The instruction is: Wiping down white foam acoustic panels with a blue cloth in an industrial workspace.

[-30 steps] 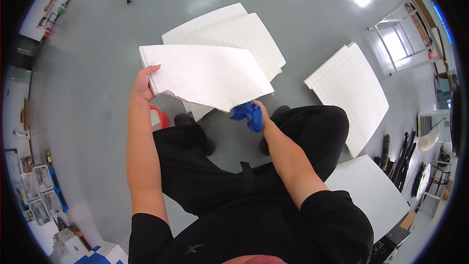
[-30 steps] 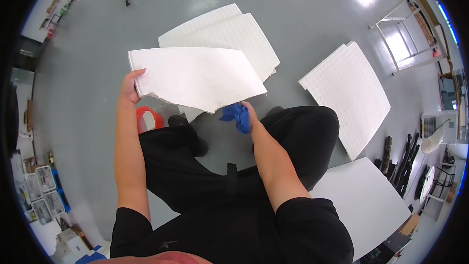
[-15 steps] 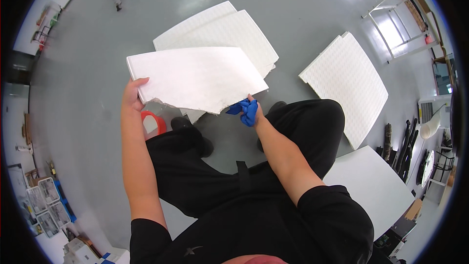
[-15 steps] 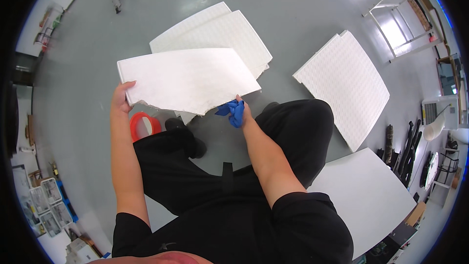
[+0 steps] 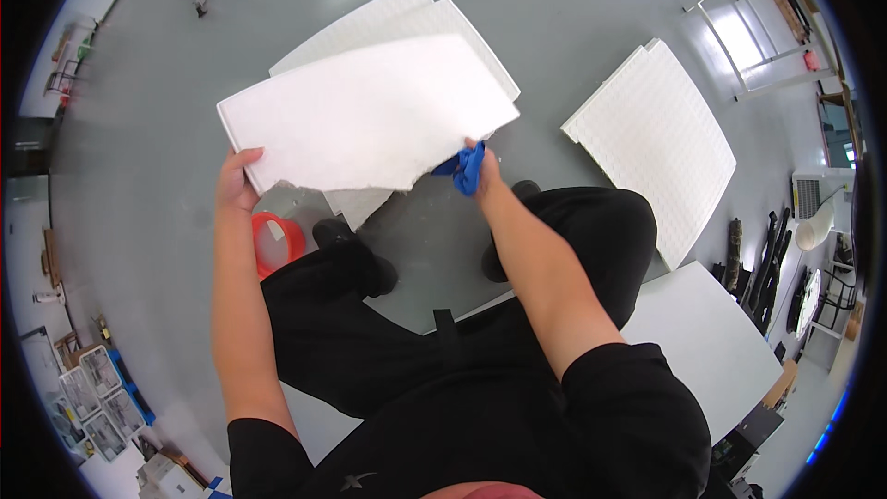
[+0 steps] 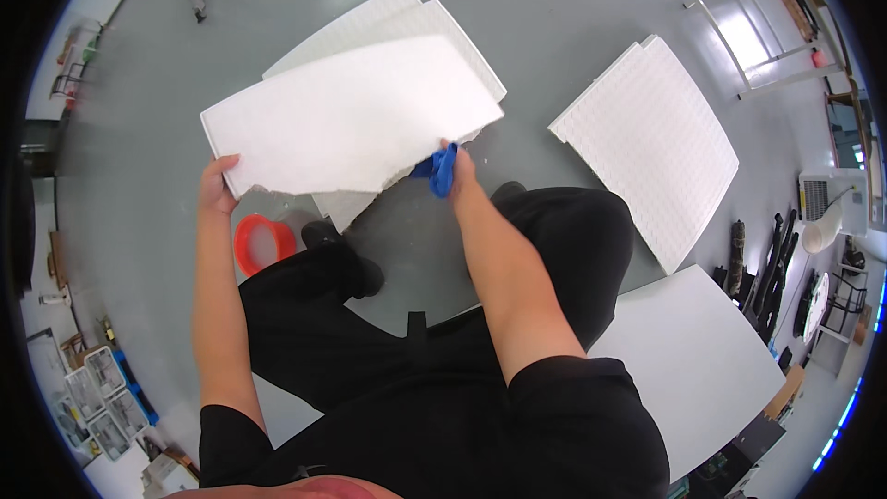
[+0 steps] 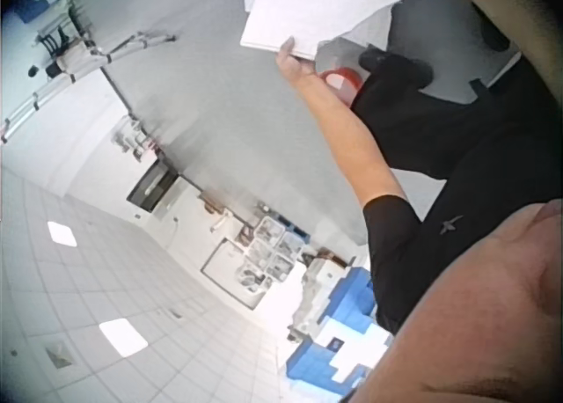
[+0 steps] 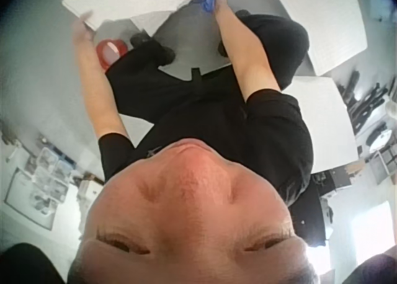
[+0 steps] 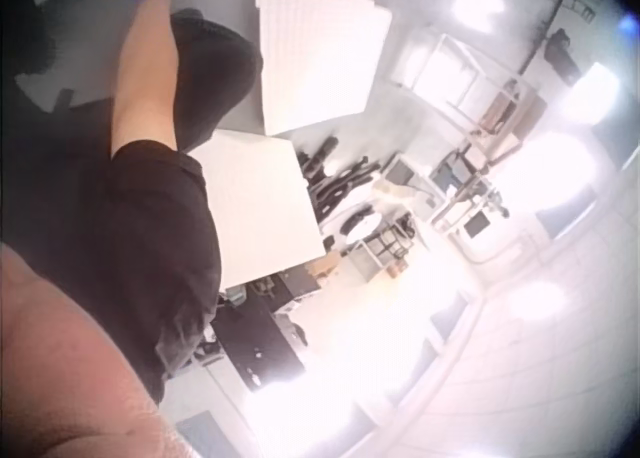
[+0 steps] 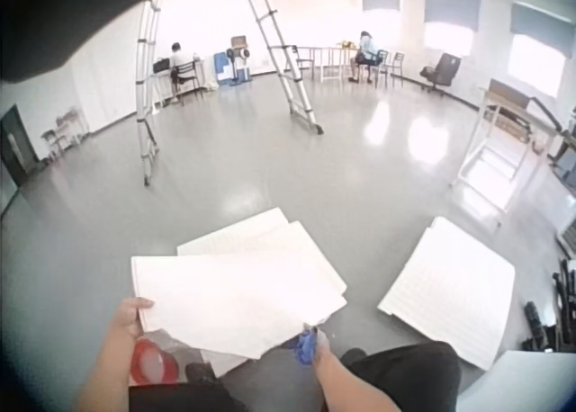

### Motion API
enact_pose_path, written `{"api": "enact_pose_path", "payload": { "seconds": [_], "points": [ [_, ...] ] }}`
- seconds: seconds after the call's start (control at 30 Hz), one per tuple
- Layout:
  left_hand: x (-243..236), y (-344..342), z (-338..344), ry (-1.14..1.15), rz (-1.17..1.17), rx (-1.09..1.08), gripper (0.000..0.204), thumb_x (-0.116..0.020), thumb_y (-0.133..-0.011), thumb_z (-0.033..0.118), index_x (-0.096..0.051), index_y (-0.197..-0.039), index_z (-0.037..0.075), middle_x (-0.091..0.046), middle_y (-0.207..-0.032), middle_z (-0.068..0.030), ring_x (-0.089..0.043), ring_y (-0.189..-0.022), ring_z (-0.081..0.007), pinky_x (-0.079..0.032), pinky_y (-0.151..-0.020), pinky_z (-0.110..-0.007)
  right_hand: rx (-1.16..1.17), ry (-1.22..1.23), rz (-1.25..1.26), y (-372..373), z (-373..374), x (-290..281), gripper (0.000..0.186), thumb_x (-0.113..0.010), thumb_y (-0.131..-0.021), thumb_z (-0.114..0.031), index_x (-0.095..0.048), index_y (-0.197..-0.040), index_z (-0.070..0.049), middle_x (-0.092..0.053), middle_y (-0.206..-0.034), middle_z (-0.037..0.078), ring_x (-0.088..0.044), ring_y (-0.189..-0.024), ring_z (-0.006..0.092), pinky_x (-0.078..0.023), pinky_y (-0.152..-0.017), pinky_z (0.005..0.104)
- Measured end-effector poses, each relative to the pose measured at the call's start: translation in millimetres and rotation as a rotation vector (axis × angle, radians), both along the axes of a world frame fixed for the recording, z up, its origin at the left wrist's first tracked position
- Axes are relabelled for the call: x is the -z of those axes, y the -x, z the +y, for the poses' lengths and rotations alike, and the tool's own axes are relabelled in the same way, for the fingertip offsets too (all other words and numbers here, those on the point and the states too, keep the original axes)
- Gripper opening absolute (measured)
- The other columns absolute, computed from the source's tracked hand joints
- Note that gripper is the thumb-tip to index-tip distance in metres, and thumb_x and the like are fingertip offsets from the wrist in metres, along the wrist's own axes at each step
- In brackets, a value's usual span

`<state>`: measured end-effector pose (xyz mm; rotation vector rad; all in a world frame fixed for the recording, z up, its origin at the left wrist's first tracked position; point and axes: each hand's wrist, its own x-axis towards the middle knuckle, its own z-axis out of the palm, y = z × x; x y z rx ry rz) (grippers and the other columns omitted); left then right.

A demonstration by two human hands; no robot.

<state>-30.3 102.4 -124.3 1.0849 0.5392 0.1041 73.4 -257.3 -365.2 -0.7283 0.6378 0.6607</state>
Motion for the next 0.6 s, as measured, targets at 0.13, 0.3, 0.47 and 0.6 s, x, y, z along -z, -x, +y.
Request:
{"api": "enact_pose_path", "payload": {
  "seconds": [0.13,0.3,0.47,0.6],
  "points": [
    [52.6,-45.7,17.3,0.153,0.065,-0.021,0.060,-0.054,-0.074,-0.004,-0.037,-0.131,-0.003,-0.051,-0.122,-0.0207,-0.053,-0.111,-0.0358,-0.045,-0.097,-0.047,-0.039,-0.041,-0.003,-78.5,-20.1,6.2,0.027,-0.057,-0.088,-0.025,-0.052,-0.064,-0.012,-0.053,-0.054,0.002,-0.050,-0.045,0.0149,-0.040,-0.042,0.0284],
    [115.9,-80.9,37.7,0.115,0.029,-0.030,0.057,-0.055,-0.076,0.002,-0.039,-0.130,-0.006,-0.052,-0.122,-0.0221,-0.053,-0.111,-0.0366,-0.043,-0.099,-0.048,0.005,0.147,0.025,-118.6,-1.9,5.7,0.029,-0.055,-0.091,-0.027,-0.053,-0.067,-0.011,-0.054,-0.055,0.002,-0.050,-0.045,0.0145,-0.040,-0.042,0.0271],
    [158.0,-106.6,57.2,0.098,0.044,-0.061,0.058,-0.055,-0.076,0.002,-0.038,-0.131,-0.005,-0.051,-0.124,-0.0217,-0.052,-0.112,-0.0367,-0.042,-0.100,-0.048,-0.069,0.109,-0.043,-151.0,-0.4,41.0,0.022,-0.058,-0.089,-0.024,-0.057,-0.076,-0.006,-0.058,-0.061,0.005,-0.055,-0.051,0.0168,-0.046,-0.049,0.0281],
    [177.0,-106.3,68.0,0.131,0.019,-0.060,0.060,-0.055,-0.076,0.002,-0.036,-0.132,-0.005,-0.050,-0.126,-0.0219,-0.051,-0.114,-0.0370,-0.041,-0.101,-0.047,-0.066,0.146,0.023,-147.4,16.0,45.6,0.018,-0.062,-0.086,-0.023,-0.058,-0.079,-0.007,-0.059,-0.067,0.004,-0.056,-0.056,0.0170,-0.046,-0.054,0.0289]
  ]
}}
